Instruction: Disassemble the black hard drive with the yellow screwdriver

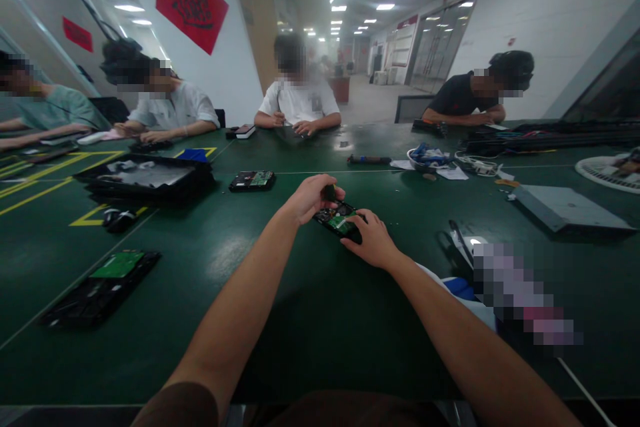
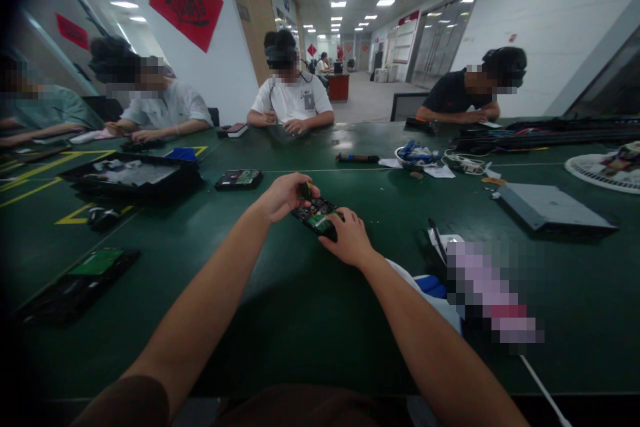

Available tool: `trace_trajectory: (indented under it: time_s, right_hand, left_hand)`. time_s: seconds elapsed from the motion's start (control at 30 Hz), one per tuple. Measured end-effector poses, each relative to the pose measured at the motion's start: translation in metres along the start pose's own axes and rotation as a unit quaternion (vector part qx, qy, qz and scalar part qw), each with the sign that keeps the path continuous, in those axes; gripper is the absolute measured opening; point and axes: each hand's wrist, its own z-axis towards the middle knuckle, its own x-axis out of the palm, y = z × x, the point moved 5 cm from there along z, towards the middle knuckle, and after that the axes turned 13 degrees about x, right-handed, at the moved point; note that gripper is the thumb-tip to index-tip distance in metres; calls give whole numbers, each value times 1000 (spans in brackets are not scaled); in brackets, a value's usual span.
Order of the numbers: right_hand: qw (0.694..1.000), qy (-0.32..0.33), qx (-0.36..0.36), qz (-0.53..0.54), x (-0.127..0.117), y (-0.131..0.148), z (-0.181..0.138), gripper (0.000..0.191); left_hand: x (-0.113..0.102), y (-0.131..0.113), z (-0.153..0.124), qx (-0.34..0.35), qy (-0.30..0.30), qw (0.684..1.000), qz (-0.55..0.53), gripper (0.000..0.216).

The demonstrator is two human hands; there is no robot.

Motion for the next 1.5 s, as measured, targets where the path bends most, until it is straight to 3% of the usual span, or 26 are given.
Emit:
trace_trajectory:
  time_s: [0.27, 0.5, 0.73, 1.0, 1.27, 1.5]
  right_hand:
    - [1000, -6, 1, 3, 1, -1, 0, 54]
    - [1000, -11, -4, 1, 1, 0, 0, 53]
    - [1000, -3, -2, 7, 1, -1, 0, 54]
    - [1000, -5, -2, 5, 0, 0, -1, 54]
    - [1000, 2, 3, 7, 0, 1, 0, 54]
    - [1000, 1, 3, 4, 0, 0, 0, 54]
  left_hand:
    - [-4, -9, 1, 81, -4, 991, 110, 19]
    - [-3, 6, 4, 9, 13, 1000, 3, 26]
    - [-6, -7, 3, 78, -3, 993, 93, 19]
    - [-6, 5, 4, 9, -21, 1000, 4, 21]
    - [-5, -15, -1, 112, -48, 982, 141, 21]
    - [-2, 1, 4, 38, -13, 999, 27, 25]
